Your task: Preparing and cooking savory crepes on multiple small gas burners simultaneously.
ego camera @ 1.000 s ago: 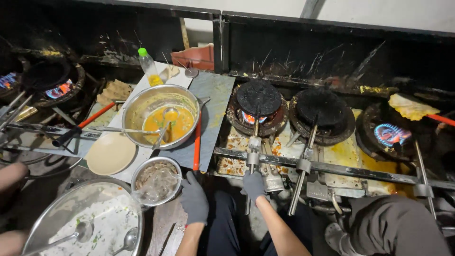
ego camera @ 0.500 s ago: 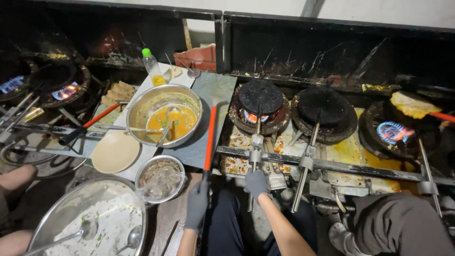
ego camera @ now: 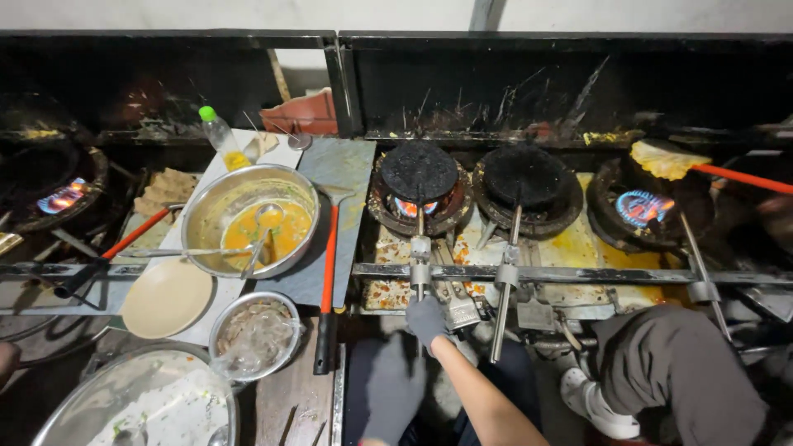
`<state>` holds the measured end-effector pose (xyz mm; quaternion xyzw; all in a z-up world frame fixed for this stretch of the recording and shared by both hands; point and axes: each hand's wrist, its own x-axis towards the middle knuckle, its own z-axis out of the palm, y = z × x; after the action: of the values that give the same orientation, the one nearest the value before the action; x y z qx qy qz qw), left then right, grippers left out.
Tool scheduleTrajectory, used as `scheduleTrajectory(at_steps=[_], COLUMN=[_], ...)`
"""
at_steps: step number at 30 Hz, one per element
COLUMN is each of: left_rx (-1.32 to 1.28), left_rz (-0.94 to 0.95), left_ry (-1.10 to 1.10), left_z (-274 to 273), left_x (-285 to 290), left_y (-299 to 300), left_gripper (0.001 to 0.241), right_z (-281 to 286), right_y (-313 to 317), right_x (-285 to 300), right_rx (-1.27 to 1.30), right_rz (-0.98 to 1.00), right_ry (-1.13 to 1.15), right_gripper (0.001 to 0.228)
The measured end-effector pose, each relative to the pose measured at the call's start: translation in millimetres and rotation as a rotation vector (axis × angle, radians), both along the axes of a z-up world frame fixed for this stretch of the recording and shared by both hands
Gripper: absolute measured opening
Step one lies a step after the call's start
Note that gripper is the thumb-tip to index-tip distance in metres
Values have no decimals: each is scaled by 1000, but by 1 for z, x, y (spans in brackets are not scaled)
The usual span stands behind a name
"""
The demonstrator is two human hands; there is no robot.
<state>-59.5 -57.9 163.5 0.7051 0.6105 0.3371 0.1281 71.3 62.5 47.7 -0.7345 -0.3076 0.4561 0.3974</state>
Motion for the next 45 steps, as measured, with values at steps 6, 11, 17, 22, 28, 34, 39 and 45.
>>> scheduleTrajectory(at_steps=[6,11,17,22,28,34,39,45], left_rx=[-353,-403,-415,-335,-126,-229,-276,-438], left_rz=[-215,-149,-91,-123,-215,-92,-62,-28], left_ry=[-520,-499,-462,-315,-195,-417,-447,-473], left_z=[-140,-112,-112,-162,-153,-129,-94,-62], left_x=[56,52,50,43,42,51,54,53], left_y=[43,42,41,52,46,36,35,31], left_gripper=[38,32,31,29,25,30,31,36], right_z=[-34,-20,3,6,4,-22,-4,-1], right_y=[13,9,2,6,6,6,3,2], right_x=[12,2,-2,-8,-8,1,4,7], right_rx=[-19,-56,-98,-150,-153,-16,-22,-3], right_rz=[54,26,45,10,13,75,78,50], right_ry=[-573,-476,-453,-469,-473,-478,-477,-501], right_gripper=[44,41,40,37,39,41,41,43])
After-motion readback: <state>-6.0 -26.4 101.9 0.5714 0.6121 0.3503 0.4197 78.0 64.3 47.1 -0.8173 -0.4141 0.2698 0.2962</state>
